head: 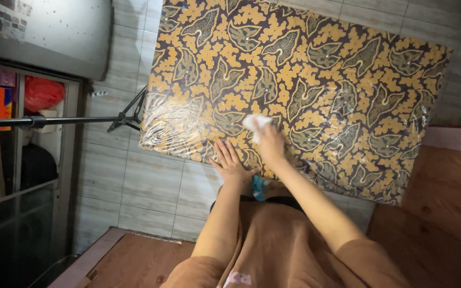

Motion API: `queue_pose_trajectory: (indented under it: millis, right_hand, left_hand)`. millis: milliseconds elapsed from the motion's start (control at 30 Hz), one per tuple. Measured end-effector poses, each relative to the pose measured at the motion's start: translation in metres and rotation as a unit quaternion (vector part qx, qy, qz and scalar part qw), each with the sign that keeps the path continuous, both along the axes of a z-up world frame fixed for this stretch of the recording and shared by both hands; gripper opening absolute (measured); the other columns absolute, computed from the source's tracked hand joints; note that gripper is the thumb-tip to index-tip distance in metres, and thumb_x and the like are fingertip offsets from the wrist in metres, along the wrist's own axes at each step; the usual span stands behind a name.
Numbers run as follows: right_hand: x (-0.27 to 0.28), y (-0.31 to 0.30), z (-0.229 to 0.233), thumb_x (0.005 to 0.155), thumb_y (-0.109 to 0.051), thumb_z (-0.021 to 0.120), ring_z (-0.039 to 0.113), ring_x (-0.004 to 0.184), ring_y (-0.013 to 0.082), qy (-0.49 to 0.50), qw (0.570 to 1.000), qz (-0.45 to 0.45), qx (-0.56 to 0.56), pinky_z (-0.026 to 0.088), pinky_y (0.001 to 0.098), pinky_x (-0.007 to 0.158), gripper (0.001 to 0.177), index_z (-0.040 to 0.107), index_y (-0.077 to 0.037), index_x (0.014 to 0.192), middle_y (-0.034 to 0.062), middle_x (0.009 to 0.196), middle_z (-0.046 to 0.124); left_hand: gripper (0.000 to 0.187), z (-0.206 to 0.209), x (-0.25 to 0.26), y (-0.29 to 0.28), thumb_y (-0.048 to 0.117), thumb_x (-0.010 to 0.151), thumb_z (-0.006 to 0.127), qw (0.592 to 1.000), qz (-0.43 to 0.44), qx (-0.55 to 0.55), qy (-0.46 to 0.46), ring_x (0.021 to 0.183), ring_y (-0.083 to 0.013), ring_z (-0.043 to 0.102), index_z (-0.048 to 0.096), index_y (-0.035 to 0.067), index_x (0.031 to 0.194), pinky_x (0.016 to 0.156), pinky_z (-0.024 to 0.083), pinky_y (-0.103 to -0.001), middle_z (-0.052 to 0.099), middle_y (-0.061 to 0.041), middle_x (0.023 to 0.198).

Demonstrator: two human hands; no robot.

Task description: Wiping a patterned table surface with a white tissue

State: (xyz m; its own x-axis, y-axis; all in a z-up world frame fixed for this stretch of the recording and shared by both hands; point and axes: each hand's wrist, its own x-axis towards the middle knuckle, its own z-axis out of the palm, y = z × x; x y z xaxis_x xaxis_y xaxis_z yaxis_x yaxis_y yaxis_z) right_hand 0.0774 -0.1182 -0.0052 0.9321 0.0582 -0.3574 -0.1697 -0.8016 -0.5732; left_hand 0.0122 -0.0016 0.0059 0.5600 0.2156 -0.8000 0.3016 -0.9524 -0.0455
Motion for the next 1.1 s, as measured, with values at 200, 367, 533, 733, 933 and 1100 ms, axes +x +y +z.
queue_pose_trajectory:
  millis: [200, 367, 533, 733, 933, 1100]
  right_hand:
    - [0.005, -0.033, -0.037, 0.097, -0.007, 0.063, 0.063, 0.099, 0.026, -0.101, 0.936, 0.274, -0.195, 0.051, 0.0404, 0.081, 0.07, 0.043, -0.034, 0.159, 0.0118, 0.11, 0.066]
    - [0.049, -0.047, 0.011, 0.095, 0.001, 0.064, 0.062, 0.101, 0.029, -0.092, 0.956, 0.171, -0.221, 0.048, 0.0421, 0.083, 0.072, 0.046, -0.026, 0.16, 0.0165, 0.116, 0.067]
    - [0.048, -0.004, 0.043, 0.098, 0.004, 0.063, 0.061, 0.101, 0.0302, -0.044, 0.995, -0.082, 0.021, 0.052, 0.044, 0.087, 0.053, 0.057, -0.007, 0.15, 0.0212, 0.118, 0.062]
    - [0.002, 0.048, 0.07, 0.104, -0.06, 0.052, 0.069, 0.105, 0.0434, 0.101, 0.994, 0.012, 0.041, 0.056, 0.0583, 0.089, 0.054, 0.069, -0.009, 0.104, 0.0171, 0.104, 0.072]
    - [-0.041, -0.03, -0.049, 0.105, -0.031, 0.052, 0.06, 0.087, 0.035, -0.13, 0.949, 0.243, -0.151, 0.043, 0.046, 0.077, 0.036, 0.068, -0.033, 0.137, 0.0129, 0.093, 0.065]
    - [0.019, -0.077, -0.012, 0.106, -0.05, 0.06, 0.065, 0.097, 0.0393, -0.074, 0.99, -0.04, -0.112, 0.048, 0.0464, 0.082, 0.043, 0.068, -0.018, 0.134, 0.0204, 0.104, 0.067]
  left_hand:
    - [0.148, -0.003, 0.001, 0.001, 0.091, 0.071, 0.059, 1.0, 0.01, -0.01, 0.011, 0.154, -0.0388, -0.033, -0.023, 0.009, 0.163, 0.12, -0.009, -0.074, -0.031, -0.016, 0.17]
    - [0.147, 0.002, 0.003, 0.001, 0.091, 0.072, 0.058, 1.0, 0.011, -0.009, 0.006, 0.155, -0.0387, -0.032, -0.021, 0.009, 0.164, 0.12, -0.009, -0.073, -0.03, -0.017, 0.17]
    - [0.15, 0.002, 0.004, 0.003, 0.091, 0.069, 0.061, 1.0, 0.016, -0.018, 0.013, 0.154, -0.0386, -0.033, -0.021, 0.009, 0.164, 0.119, -0.01, -0.074, -0.031, -0.017, 0.17]
    - [0.141, -0.023, -0.001, 0.001, 0.085, 0.077, 0.06, 0.999, -0.008, 0.005, 0.033, 0.152, -0.0408, -0.037, -0.021, 0.009, 0.163, 0.118, -0.011, -0.076, -0.034, -0.019, 0.168]
    - [0.141, 0.008, 0.006, -0.001, 0.089, 0.076, 0.056, 0.999, 0.008, -0.001, 0.032, 0.154, -0.0396, -0.034, -0.02, 0.009, 0.164, 0.12, -0.011, -0.073, -0.031, -0.017, 0.17]
    - [0.144, 0.017, 0.006, 0.0, 0.09, 0.076, 0.056, 1.0, 0.007, -0.008, 0.02, 0.154, -0.04, -0.033, -0.022, 0.008, 0.164, 0.12, -0.008, -0.073, -0.031, -0.018, 0.169]
